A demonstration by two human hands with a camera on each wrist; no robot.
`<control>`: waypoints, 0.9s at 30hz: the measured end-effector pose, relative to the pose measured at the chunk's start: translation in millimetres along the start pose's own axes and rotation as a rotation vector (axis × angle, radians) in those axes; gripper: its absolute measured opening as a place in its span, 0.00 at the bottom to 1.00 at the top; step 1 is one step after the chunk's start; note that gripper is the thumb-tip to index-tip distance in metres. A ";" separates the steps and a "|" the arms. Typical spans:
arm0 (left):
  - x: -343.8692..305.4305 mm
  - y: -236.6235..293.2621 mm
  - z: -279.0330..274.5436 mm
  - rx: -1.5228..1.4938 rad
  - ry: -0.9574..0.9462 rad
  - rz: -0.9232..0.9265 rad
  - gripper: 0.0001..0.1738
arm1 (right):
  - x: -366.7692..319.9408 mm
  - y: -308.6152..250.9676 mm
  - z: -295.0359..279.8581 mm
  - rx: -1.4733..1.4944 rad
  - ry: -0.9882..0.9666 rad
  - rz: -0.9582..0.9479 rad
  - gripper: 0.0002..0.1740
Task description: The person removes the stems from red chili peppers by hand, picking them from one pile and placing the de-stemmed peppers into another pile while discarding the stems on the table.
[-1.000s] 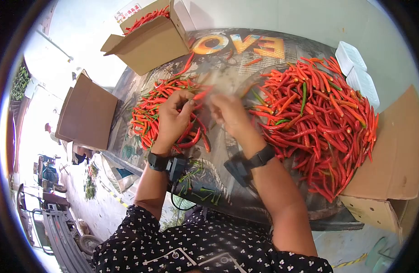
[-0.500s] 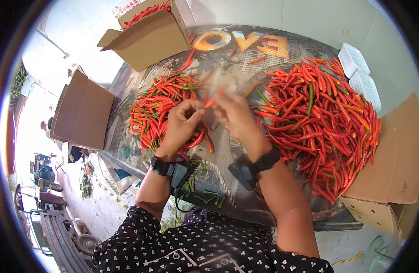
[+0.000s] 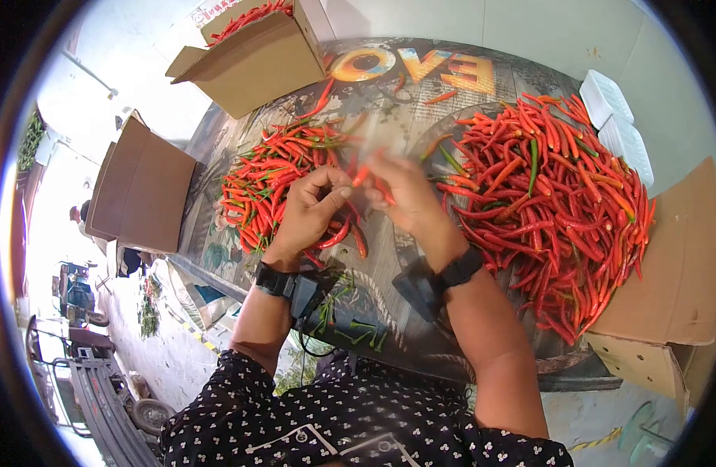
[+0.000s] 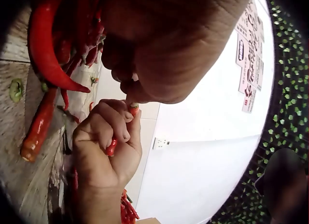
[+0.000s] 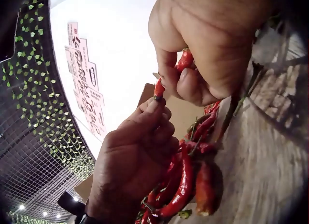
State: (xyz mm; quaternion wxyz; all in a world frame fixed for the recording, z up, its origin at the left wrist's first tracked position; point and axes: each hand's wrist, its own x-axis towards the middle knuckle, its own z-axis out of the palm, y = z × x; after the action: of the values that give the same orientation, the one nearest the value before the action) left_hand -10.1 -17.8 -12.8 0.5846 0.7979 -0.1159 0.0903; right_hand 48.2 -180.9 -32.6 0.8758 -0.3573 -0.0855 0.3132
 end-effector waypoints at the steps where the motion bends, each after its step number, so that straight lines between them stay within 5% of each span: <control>1: 0.0 0.3 -0.6 0.000 -0.001 0.000 0.02 | -0.3 -0.4 -0.3 0.007 -0.015 0.008 0.11; 13: -3.6 13.6 -11.5 -0.268 -0.300 -0.030 0.06 | 7.0 2.5 -13.3 0.112 -0.227 0.110 0.10; 15: -3.1 15.2 -20.0 -0.254 -0.737 0.063 0.05 | 10.2 0.5 -22.1 0.174 -0.281 0.104 0.12; 20: 0.1 14.7 -25.3 -0.093 -0.398 0.035 0.08 | 5.4 -6.7 -13.6 0.196 -0.113 0.047 0.09; 22: 1.7 7.2 -23.5 0.238 0.026 -0.037 0.09 | 5.0 -3.7 -11.4 0.144 -0.067 0.038 0.10; 27: 0.3 2.2 -21.3 0.632 -0.027 0.125 0.07 | 5.6 -4.2 -11.6 0.107 -0.039 0.049 0.12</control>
State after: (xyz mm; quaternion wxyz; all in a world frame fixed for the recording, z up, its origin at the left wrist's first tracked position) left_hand -10.7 1.8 -4.3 0.2996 0.9324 -0.1386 0.1468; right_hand 59.0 -186.4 -38.6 0.8839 -0.3055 -0.0769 0.3457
